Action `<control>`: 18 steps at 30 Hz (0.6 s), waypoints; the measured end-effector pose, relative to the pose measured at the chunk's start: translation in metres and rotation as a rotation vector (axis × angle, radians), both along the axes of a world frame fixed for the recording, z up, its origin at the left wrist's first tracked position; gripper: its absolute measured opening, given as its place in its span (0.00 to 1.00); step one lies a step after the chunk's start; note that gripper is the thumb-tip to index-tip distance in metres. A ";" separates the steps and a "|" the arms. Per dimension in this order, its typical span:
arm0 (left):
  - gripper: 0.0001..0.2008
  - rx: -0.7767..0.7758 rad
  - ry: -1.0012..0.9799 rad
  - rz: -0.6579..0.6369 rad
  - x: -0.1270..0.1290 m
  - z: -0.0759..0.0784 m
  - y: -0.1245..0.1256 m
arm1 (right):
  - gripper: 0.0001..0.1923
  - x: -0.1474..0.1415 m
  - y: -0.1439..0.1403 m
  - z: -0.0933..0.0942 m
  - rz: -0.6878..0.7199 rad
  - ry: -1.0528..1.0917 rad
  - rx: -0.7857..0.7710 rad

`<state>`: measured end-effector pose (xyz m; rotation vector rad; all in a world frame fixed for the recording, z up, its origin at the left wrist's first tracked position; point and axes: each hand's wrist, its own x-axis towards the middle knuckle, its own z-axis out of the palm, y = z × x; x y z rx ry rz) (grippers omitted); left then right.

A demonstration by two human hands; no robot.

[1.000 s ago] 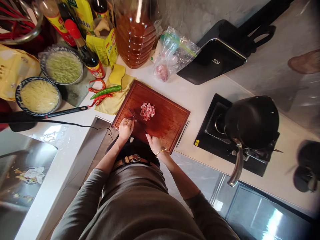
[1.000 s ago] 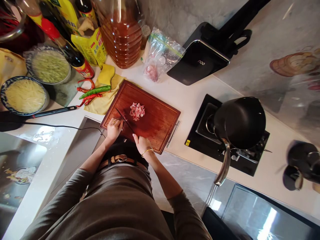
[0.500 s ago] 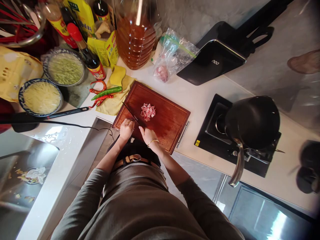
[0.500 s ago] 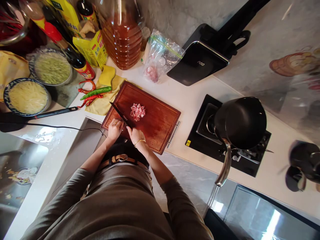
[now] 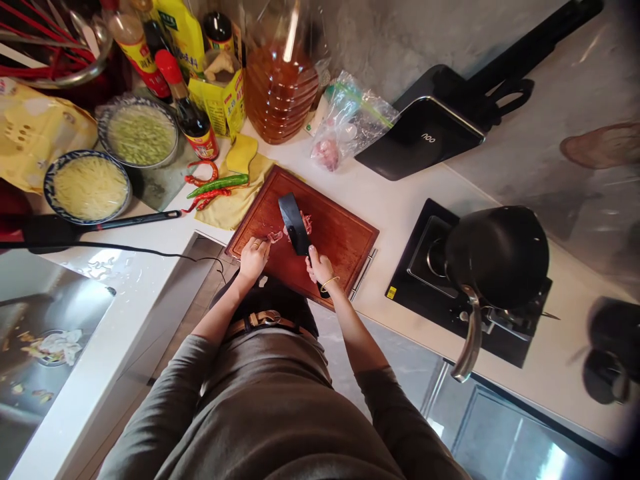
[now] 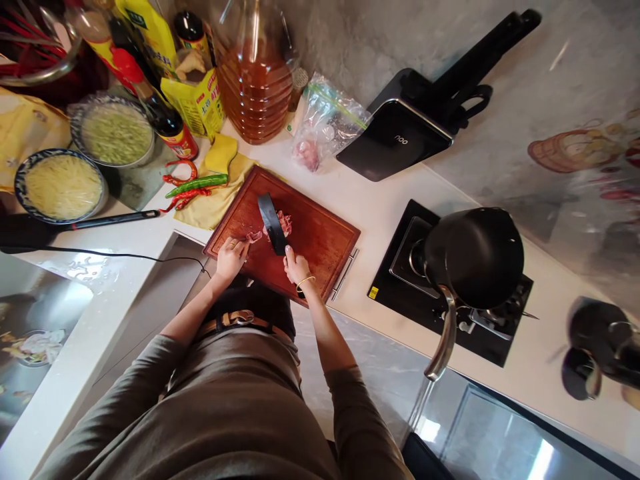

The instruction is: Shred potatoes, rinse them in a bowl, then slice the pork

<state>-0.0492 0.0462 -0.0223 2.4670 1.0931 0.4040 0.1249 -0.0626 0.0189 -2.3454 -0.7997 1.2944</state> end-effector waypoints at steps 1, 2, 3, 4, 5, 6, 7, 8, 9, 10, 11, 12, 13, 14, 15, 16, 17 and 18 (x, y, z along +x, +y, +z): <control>0.14 0.000 -0.001 0.001 0.000 0.000 0.000 | 0.40 0.000 -0.001 0.002 0.010 -0.006 -0.007; 0.14 -0.001 -0.003 0.005 0.000 0.000 0.000 | 0.40 -0.001 -0.001 0.006 0.033 -0.016 -0.016; 0.14 -0.001 -0.005 0.008 0.000 0.000 0.000 | 0.39 -0.003 -0.001 0.009 0.069 -0.041 -0.023; 0.14 -0.001 -0.007 0.012 0.000 0.000 0.000 | 0.39 -0.007 0.000 0.013 0.117 -0.096 -0.030; 0.14 -0.001 -0.007 0.015 0.000 0.000 0.000 | 0.38 -0.012 0.000 0.017 0.174 -0.161 -0.040; 0.14 -0.001 -0.004 0.019 0.000 0.001 0.000 | 0.36 -0.017 0.002 0.021 0.233 -0.226 -0.055; 0.14 0.000 0.000 0.021 0.000 0.001 -0.001 | 0.34 -0.023 0.003 0.023 0.287 -0.282 -0.077; 0.14 0.000 0.005 0.023 0.000 0.001 -0.001 | 0.33 -0.029 0.006 0.025 0.331 -0.325 -0.101; 0.14 -0.001 0.009 0.025 0.000 0.001 -0.001 | 0.32 -0.035 0.008 0.026 0.364 -0.354 -0.125; 0.14 -0.003 0.012 0.023 0.000 0.001 -0.001 | 0.31 -0.041 0.011 0.026 0.385 -0.370 -0.149; 0.14 -0.007 0.015 0.018 0.000 0.001 0.000 | 0.32 -0.046 0.014 0.026 0.397 -0.377 -0.170; 0.14 -0.009 0.018 0.011 0.000 0.001 0.000 | 0.33 -0.050 0.017 0.025 0.403 -0.381 -0.187; 0.15 -0.010 0.022 0.006 0.000 0.001 0.000 | 0.34 -0.053 0.019 0.025 0.408 -0.385 -0.200; 0.15 -0.008 0.025 0.005 0.000 0.001 0.000 | 0.34 -0.054 0.020 0.024 0.410 -0.388 -0.211; 0.15 -0.004 0.028 0.008 0.000 0.001 0.000 | 0.35 -0.054 0.020 0.024 0.410 -0.393 -0.222; 0.15 0.001 0.030 0.012 0.000 0.002 0.000 | 0.35 -0.053 0.018 0.025 0.410 -0.398 -0.233; 0.15 0.006 0.031 0.018 0.000 0.002 0.000 | 0.34 -0.050 0.015 0.026 0.412 -0.404 -0.243; 0.15 0.011 0.033 0.023 0.000 0.003 0.000 | 0.34 -0.047 0.010 0.028 0.415 -0.406 -0.255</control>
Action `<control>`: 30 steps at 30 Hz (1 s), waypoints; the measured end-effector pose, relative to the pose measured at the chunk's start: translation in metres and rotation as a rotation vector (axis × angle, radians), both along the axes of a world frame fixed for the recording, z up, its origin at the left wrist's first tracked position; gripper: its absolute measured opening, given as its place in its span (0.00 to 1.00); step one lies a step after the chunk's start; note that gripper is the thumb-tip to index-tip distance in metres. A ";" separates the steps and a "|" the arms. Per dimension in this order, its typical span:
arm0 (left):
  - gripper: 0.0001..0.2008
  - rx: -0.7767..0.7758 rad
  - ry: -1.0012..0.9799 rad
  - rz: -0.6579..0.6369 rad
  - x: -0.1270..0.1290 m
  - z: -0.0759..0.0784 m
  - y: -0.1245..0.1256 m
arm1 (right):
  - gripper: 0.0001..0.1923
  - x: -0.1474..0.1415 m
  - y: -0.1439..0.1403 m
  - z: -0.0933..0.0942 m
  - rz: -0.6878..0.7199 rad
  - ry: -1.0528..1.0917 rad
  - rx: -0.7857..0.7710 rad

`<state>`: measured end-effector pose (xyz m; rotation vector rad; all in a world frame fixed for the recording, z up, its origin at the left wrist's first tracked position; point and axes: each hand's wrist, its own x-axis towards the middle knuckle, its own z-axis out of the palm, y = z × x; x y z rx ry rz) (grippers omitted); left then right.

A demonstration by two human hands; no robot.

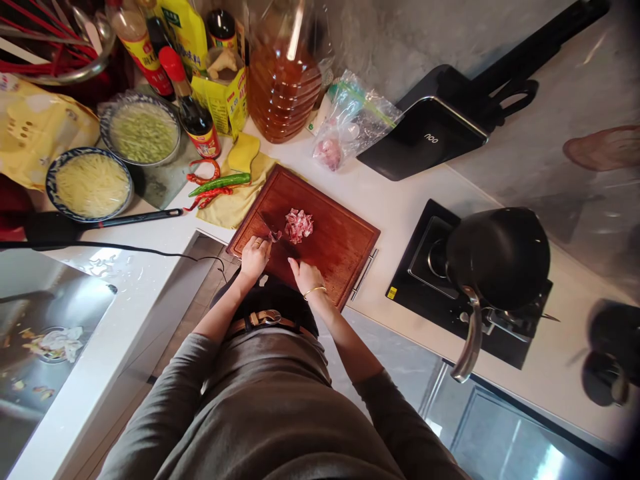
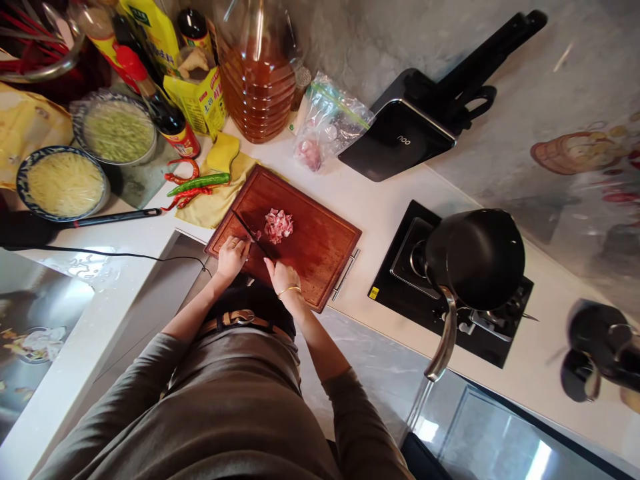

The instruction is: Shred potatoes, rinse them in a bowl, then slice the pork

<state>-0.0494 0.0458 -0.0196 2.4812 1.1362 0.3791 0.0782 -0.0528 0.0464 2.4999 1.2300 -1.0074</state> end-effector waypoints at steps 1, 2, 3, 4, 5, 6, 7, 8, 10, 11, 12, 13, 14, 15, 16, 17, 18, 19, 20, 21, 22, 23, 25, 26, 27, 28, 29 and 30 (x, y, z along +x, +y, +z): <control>0.15 0.005 0.002 0.001 0.000 0.000 0.000 | 0.33 0.004 -0.006 0.002 0.002 -0.001 -0.014; 0.15 0.012 0.004 0.002 0.000 0.000 0.000 | 0.33 0.009 -0.012 0.003 0.002 0.000 -0.028; 0.15 0.019 0.007 0.004 0.000 0.000 0.000 | 0.32 0.015 -0.019 0.005 0.000 0.002 -0.040; 0.15 0.024 0.009 0.004 0.000 0.000 0.000 | 0.32 0.020 -0.025 0.006 -0.005 0.007 -0.047; 0.15 0.026 0.010 0.004 0.000 0.000 0.000 | 0.32 0.026 -0.030 0.007 -0.014 0.017 -0.051; 0.16 0.024 0.009 0.002 -0.001 0.000 0.000 | 0.32 0.031 -0.034 0.008 -0.025 0.033 -0.049; 0.16 0.021 0.006 0.000 -0.001 -0.001 0.000 | 0.32 0.036 -0.037 0.008 -0.037 0.056 -0.043; 0.16 0.015 0.000 -0.003 -0.001 -0.001 0.001 | 0.33 0.041 -0.039 0.008 -0.053 0.084 -0.033; 0.15 0.006 -0.018 -0.009 -0.002 -0.001 0.001 | 0.34 0.048 -0.041 0.008 -0.092 0.135 0.000; 0.14 0.006 -0.025 -0.009 -0.002 -0.001 0.001 | 0.35 0.051 -0.042 0.007 -0.117 0.150 0.021; 0.14 0.009 -0.030 -0.011 -0.002 -0.001 0.001 | 0.36 0.053 -0.042 0.007 -0.144 0.157 0.043; 0.14 0.013 -0.031 -0.013 -0.002 -0.001 0.001 | 0.36 0.055 -0.043 0.007 -0.167 0.158 0.063; 0.14 0.017 -0.031 -0.013 -0.001 0.000 0.001 | 0.36 0.055 -0.044 0.007 -0.184 0.157 0.079; 0.14 0.020 -0.030 -0.012 -0.001 0.000 0.001 | 0.36 0.055 -0.044 0.007 -0.194 0.157 0.090; 0.14 0.020 -0.030 -0.011 -0.001 0.001 0.001 | 0.36 0.054 -0.044 0.007 -0.195 0.159 0.096; 0.14 0.019 -0.032 -0.012 -0.001 0.001 0.002 | 0.36 0.051 -0.043 0.007 -0.190 0.159 0.099; 0.14 0.017 -0.033 -0.013 -0.001 0.002 0.002 | 0.35 0.047 -0.042 0.006 -0.176 0.153 0.098; 0.14 0.019 -0.034 -0.016 -0.002 0.002 0.002 | 0.34 0.043 -0.039 0.006 -0.157 0.142 0.094; 0.14 0.024 -0.033 -0.020 -0.002 0.002 0.002 | 0.33 0.037 -0.036 0.005 -0.133 0.122 0.086; 0.14 0.034 -0.029 -0.024 -0.002 0.002 0.002 | 0.32 0.031 -0.032 0.004 -0.103 0.096 0.072; 0.14 0.045 -0.022 -0.026 -0.002 0.002 0.002 | 0.31 0.025 -0.027 0.004 -0.070 0.066 0.054; 0.14 0.054 -0.014 -0.023 -0.002 0.001 0.002 | 0.30 0.019 -0.023 0.003 -0.037 0.036 0.036; 0.15 0.052 -0.004 -0.004 -0.001 0.001 0.001 | 0.31 0.012 -0.018 0.003 0.016 -0.014 -0.001; 0.15 0.040 -0.007 0.012 -0.001 0.001 0.001 | 0.31 0.010 -0.017 0.004 0.033 -0.032 -0.021; 0.15 0.025 -0.014 0.028 0.000 0.001 0.001 | 0.31 0.011 -0.018 0.005 0.044 -0.044 -0.045; 0.15 0.010 -0.026 0.045 0.000 0.000 0.001 | 0.31 0.013 -0.022 0.008 0.048 -0.052 -0.073; 0.15 -0.004 -0.040 0.063 0.001 0.000 0.001 | 0.31 0.016 -0.026 0.010 0.048 -0.055 -0.104; 0.14 -0.016 -0.057 0.083 0.001 -0.001 0.001 | 0.31 0.020 -0.032 0.013 0.045 -0.056 -0.135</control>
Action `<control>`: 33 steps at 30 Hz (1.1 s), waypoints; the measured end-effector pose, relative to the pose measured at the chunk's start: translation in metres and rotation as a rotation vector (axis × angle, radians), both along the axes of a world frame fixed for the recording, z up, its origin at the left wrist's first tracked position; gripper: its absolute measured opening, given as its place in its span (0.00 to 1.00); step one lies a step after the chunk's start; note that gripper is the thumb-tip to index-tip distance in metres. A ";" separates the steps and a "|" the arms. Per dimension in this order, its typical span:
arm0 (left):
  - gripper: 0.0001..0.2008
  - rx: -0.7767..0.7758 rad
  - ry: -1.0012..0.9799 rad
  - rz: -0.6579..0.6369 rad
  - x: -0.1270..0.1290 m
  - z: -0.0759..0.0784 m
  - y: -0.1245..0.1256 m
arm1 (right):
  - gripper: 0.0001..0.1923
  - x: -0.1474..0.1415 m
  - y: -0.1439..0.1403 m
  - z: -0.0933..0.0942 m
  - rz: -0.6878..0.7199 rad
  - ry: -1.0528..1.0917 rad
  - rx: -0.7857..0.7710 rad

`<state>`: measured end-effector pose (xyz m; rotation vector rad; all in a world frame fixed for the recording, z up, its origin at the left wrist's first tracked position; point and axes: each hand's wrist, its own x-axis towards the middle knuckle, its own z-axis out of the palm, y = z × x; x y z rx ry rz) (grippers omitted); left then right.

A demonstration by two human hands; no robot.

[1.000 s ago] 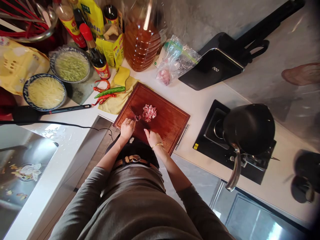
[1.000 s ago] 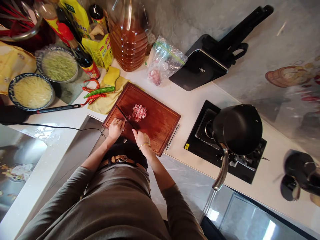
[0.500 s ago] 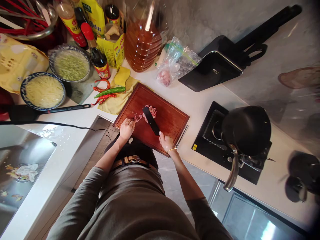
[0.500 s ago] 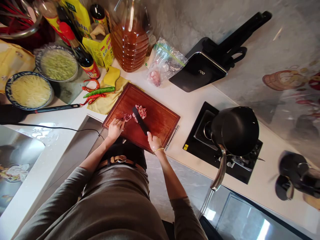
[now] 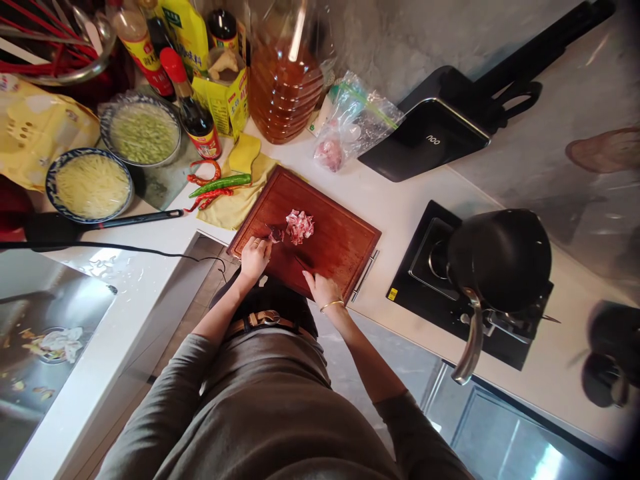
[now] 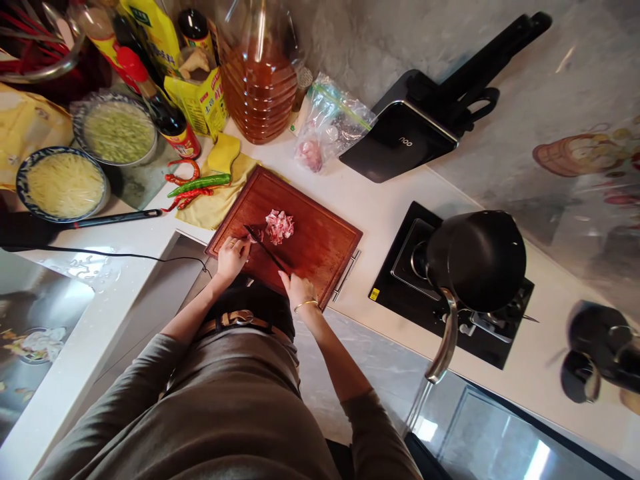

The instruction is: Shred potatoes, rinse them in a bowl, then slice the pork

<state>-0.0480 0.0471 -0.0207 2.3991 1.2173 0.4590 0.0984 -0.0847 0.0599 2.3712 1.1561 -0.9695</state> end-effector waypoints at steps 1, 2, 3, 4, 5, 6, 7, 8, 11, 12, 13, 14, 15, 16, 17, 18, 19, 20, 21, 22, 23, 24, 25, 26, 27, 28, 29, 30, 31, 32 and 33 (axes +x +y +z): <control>0.13 -0.013 -0.019 0.023 0.000 -0.001 0.001 | 0.31 0.005 -0.006 0.003 -0.005 0.002 -0.024; 0.13 -0.027 -0.042 0.049 0.000 -0.002 0.002 | 0.31 0.011 -0.012 0.006 -0.009 0.007 -0.038; 0.12 -0.043 -0.066 0.075 0.000 -0.003 0.003 | 0.31 0.017 -0.017 0.009 -0.013 0.016 -0.042; 0.11 -0.058 -0.088 0.096 0.000 -0.003 0.004 | 0.31 0.022 -0.022 0.011 -0.016 0.030 -0.034; 0.10 -0.067 -0.104 0.105 -0.001 -0.004 0.005 | 0.31 0.027 -0.026 0.012 -0.020 0.047 -0.017; 0.10 -0.067 -0.111 0.098 -0.002 -0.004 0.005 | 0.30 0.031 -0.029 0.013 -0.027 0.066 0.005; 0.10 -0.061 -0.109 0.075 -0.004 -0.003 0.005 | 0.30 0.034 -0.032 0.012 -0.034 0.088 0.035; 0.11 -0.051 -0.102 0.039 -0.005 -0.003 0.005 | 0.30 0.035 -0.034 0.011 -0.043 0.114 0.068; 0.12 -0.021 -0.072 -0.060 -0.008 -0.001 0.002 | 0.31 0.031 -0.033 0.007 -0.078 0.159 0.174; 0.12 -0.017 -0.065 -0.073 -0.009 -0.001 0.001 | 0.31 0.027 -0.030 0.005 -0.087 0.157 0.200; 0.13 -0.016 -0.062 -0.075 -0.009 -0.001 0.000 | 0.31 0.022 -0.027 0.004 -0.093 0.147 0.217; 0.13 -0.018 -0.060 -0.071 -0.009 -0.002 -0.001 | 0.31 0.015 -0.022 0.003 -0.092 0.134 0.227; 0.13 -0.024 -0.060 -0.065 -0.009 -0.002 -0.001 | 0.30 0.009 -0.017 0.003 -0.086 0.120 0.233; 0.13 -0.029 -0.060 -0.062 -0.009 -0.003 -0.001 | 0.29 0.002 -0.011 0.002 -0.078 0.107 0.232; 0.13 -0.031 -0.057 -0.063 -0.009 -0.003 -0.001 | 0.28 -0.004 -0.006 0.002 -0.070 0.096 0.227; 0.13 -0.026 -0.052 -0.067 -0.009 -0.004 -0.001 | 0.27 -0.010 -0.002 0.002 -0.064 0.085 0.215; 0.13 -0.015 -0.044 -0.071 -0.009 -0.004 -0.001 | 0.28 -0.015 0.002 0.002 -0.060 0.076 0.197; 0.13 0.000 -0.035 -0.077 -0.009 -0.004 0.000 | 0.28 -0.020 0.005 0.002 -0.056 0.070 0.176; 0.13 0.018 -0.026 -0.081 -0.009 -0.004 0.000 | 0.29 -0.023 0.007 0.001 -0.051 0.067 0.157; 0.13 0.034 -0.018 -0.085 -0.009 -0.004 0.000 | 0.29 -0.026 0.008 0.001 -0.044 0.066 0.142; 0.13 0.047 -0.010 -0.089 -0.009 -0.004 0.000 | 0.30 -0.027 0.008 0.000 -0.037 0.065 0.131; 0.13 0.055 -0.003 -0.094 -0.009 -0.004 0.001 | 0.30 -0.028 0.008 -0.001 -0.034 0.064 0.123; 0.13 0.060 0.004 -0.101 -0.010 -0.003 0.001 | 0.31 -0.028 0.008 -0.001 -0.031 0.066 0.116; 0.13 0.064 0.010 -0.108 -0.010 -0.003 0.001 | 0.31 -0.028 0.008 -0.001 -0.031 0.071 0.113; 0.13 0.066 0.014 -0.118 -0.010 -0.003 0.002 | 0.31 -0.027 0.009 -0.001 -0.032 0.079 0.113; 0.13 0.068 0.017 -0.131 -0.010 -0.003 0.002 | 0.32 -0.027 0.010 -0.001 -0.032 0.090 0.117; 0.12 0.070 0.019 -0.145 -0.010 -0.003 0.003 | 0.32 -0.026 0.012 0.000 -0.033 0.101 0.124; 0.12 0.070 0.023 -0.162 -0.010 -0.003 0.003 | 0.33 -0.026 0.014 0.000 -0.032 0.113 0.131; 0.12 0.067 0.028 -0.179 -0.010 -0.003 0.004 | 0.33 -0.026 0.017 0.001 -0.032 0.122 0.135; 0.13 0.060 0.036 -0.195 -0.010 -0.003 0.004 | 0.34 -0.026 0.021 0.001 -0.033 0.127 0.137; 0.13 0.052 0.047 -0.207 -0.010 -0.003 0.004 | 0.34 -0.027 0.026 0.002 -0.034 0.131 0.139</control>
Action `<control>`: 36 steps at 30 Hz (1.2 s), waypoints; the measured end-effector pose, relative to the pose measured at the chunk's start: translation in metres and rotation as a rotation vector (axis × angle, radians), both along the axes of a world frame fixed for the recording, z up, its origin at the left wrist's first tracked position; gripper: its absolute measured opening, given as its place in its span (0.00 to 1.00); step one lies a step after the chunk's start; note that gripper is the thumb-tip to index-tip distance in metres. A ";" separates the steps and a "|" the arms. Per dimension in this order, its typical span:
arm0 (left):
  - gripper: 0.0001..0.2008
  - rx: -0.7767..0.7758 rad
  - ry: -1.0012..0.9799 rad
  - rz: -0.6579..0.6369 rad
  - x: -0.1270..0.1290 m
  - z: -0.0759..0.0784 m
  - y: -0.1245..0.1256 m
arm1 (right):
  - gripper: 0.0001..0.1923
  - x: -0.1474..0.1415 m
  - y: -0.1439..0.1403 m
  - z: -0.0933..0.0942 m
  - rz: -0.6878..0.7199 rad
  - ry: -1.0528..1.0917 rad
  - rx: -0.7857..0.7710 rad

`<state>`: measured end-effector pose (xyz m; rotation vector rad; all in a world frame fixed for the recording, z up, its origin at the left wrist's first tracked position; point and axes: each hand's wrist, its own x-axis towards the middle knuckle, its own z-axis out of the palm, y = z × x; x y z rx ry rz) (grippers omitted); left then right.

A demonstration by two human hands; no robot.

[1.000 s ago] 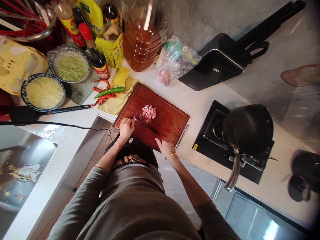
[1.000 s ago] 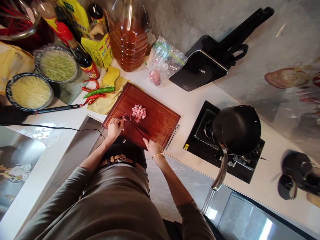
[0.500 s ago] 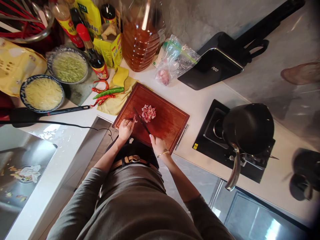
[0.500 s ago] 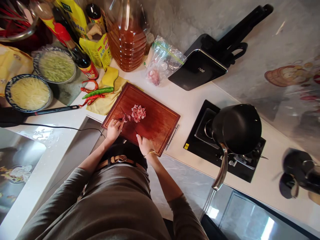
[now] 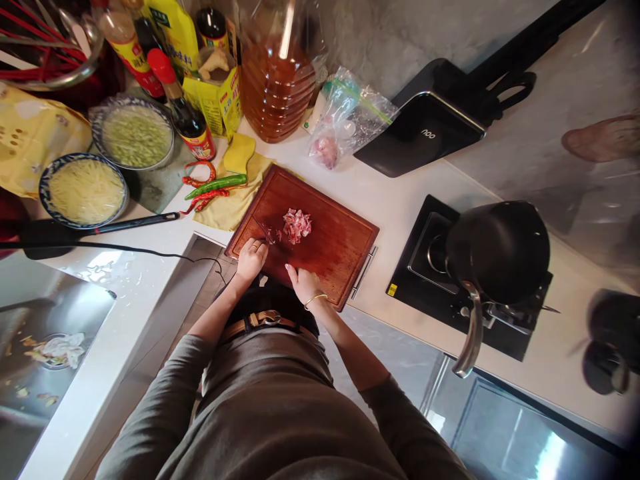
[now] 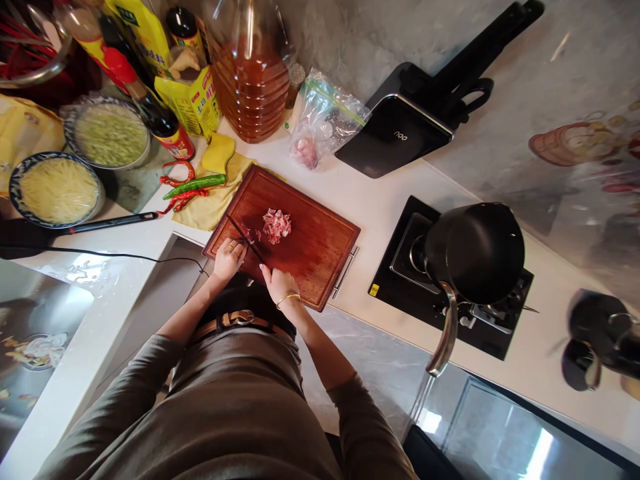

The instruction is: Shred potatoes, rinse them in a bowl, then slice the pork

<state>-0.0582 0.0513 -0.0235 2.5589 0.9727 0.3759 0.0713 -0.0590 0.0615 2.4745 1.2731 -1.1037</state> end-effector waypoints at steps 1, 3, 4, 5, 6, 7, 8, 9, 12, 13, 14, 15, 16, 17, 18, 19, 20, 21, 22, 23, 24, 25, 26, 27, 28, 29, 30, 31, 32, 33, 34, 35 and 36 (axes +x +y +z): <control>0.13 -0.010 0.012 -0.007 0.000 0.000 0.000 | 0.34 -0.001 0.005 0.000 0.001 0.000 0.002; 0.14 -0.032 0.030 -0.005 0.000 0.001 0.000 | 0.35 -0.004 0.012 -0.001 0.005 -0.009 0.008; 0.14 -0.037 0.036 0.002 0.001 0.002 -0.001 | 0.35 -0.005 0.015 -0.001 0.008 -0.019 0.010; 0.14 -0.037 0.039 0.012 0.001 0.003 -0.001 | 0.35 -0.007 0.015 -0.001 0.012 -0.028 0.009; 0.14 -0.032 0.042 0.024 0.002 0.004 -0.002 | 0.35 -0.008 0.014 0.000 0.014 -0.040 0.002; 0.14 -0.023 0.043 0.037 0.002 0.004 -0.003 | 0.35 -0.010 0.012 0.001 0.015 -0.051 -0.009; 0.14 -0.016 0.042 0.051 0.003 0.004 -0.003 | 0.35 -0.011 0.008 0.002 0.016 -0.061 -0.025; 0.14 -0.016 0.039 0.061 0.003 0.004 -0.004 | 0.34 -0.012 0.003 0.003 0.018 -0.073 -0.043; 0.13 -0.046 0.014 0.058 0.003 0.003 -0.004 | 0.32 -0.015 -0.009 0.005 0.025 -0.108 -0.092; 0.13 -0.051 0.009 0.047 0.002 0.003 -0.004 | 0.32 -0.016 -0.010 0.004 0.028 -0.115 -0.095; 0.13 -0.046 0.011 0.035 0.002 0.002 -0.004 | 0.32 -0.017 -0.009 0.002 0.032 -0.119 -0.090; 0.13 -0.033 0.019 0.023 0.002 0.001 -0.004 | 0.33 -0.018 -0.006 -0.001 0.036 -0.121 -0.078; 0.13 -0.014 0.031 0.014 0.001 0.001 -0.004 | 0.33 -0.019 -0.003 -0.004 0.038 -0.122 -0.061; 0.13 0.005 0.044 0.011 0.001 0.001 -0.004 | 0.33 -0.019 0.001 -0.008 0.037 -0.121 -0.040; 0.14 0.022 0.056 0.010 0.001 0.001 -0.004 | 0.33 -0.019 0.004 -0.012 0.030 -0.114 -0.020; 0.14 0.032 0.062 0.012 0.002 0.001 -0.004 | 0.32 -0.017 0.007 -0.016 0.018 -0.102 0.000; 0.14 0.034 0.062 0.017 0.002 0.001 -0.005 | 0.32 -0.014 0.007 -0.020 0.002 -0.082 0.021; 0.14 0.032 0.056 0.025 0.002 0.001 -0.005 | 0.32 -0.011 0.006 -0.023 -0.018 -0.052 0.044; 0.14 0.027 0.047 0.032 0.003 0.001 -0.005 | 0.32 -0.006 0.004 -0.025 -0.042 -0.011 0.067; 0.14 0.020 0.037 0.035 0.003 0.001 -0.005 | 0.33 -0.001 0.001 -0.027 -0.068 0.038 0.089; 0.15 0.012 0.027 0.036 0.003 0.001 -0.005 | 0.34 0.004 -0.003 -0.028 -0.098 0.088 0.109; 0.15 0.005 0.018 0.036 0.003 0.001 -0.005 | 0.36 0.009 -0.007 -0.029 -0.129 0.134 0.127; 0.15 -0.002 0.011 0.035 0.003 0.001 -0.005 | 0.37 0.013 -0.011 -0.030 -0.160 0.173 0.141; 0.15 -0.006 0.006 0.035 0.003 0.001 -0.005 | 0.38 0.016 -0.014 -0.031 -0.190 0.201 0.155; 0.15 -0.006 0.003 0.039 0.003 0.001 -0.005 | 0.38 0.019 -0.017 -0.031 -0.215 0.217 0.167; 0.15 -0.005 0.002 0.045 0.003 0.001 -0.005 | 0.39 0.021 -0.019 -0.032 -0.233 0.222 0.175; 0.15 -0.004 0.003 0.052 0.003 0.001 -0.005 | 0.39 0.023 -0.020 -0.032 -0.245 0.220 0.179; 0.15 -0.003 0.005 0.058 0.003 0.001 -0.005 | 0.39 0.024 -0.021 -0.032 -0.250 0.211 0.179; 0.15 -0.003 0.006 0.061 0.003 0.001 -0.005 | 0.39 0.024 -0.021 -0.031 -0.251 0.194 0.176; 0.15 -0.002 0.007 0.062 0.004 0.000 -0.005 | 0.39 0.024 -0.020 -0.030 -0.246 0.173 0.171; 0.15 0.001 0.006 0.059 0.004 0.000 -0.005 | 0.39 0.024 -0.019 -0.028 -0.234 0.150 0.167; 0.15 0.006 0.005 0.056 0.004 0.000 -0.005 | 0.39 0.023 -0.018 -0.026 -0.217 0.126 0.164; 0.15 0.013 0.003 0.053 0.004 0.000 -0.005 | 0.38 0.022 -0.017 -0.024 -0.194 0.106 0.157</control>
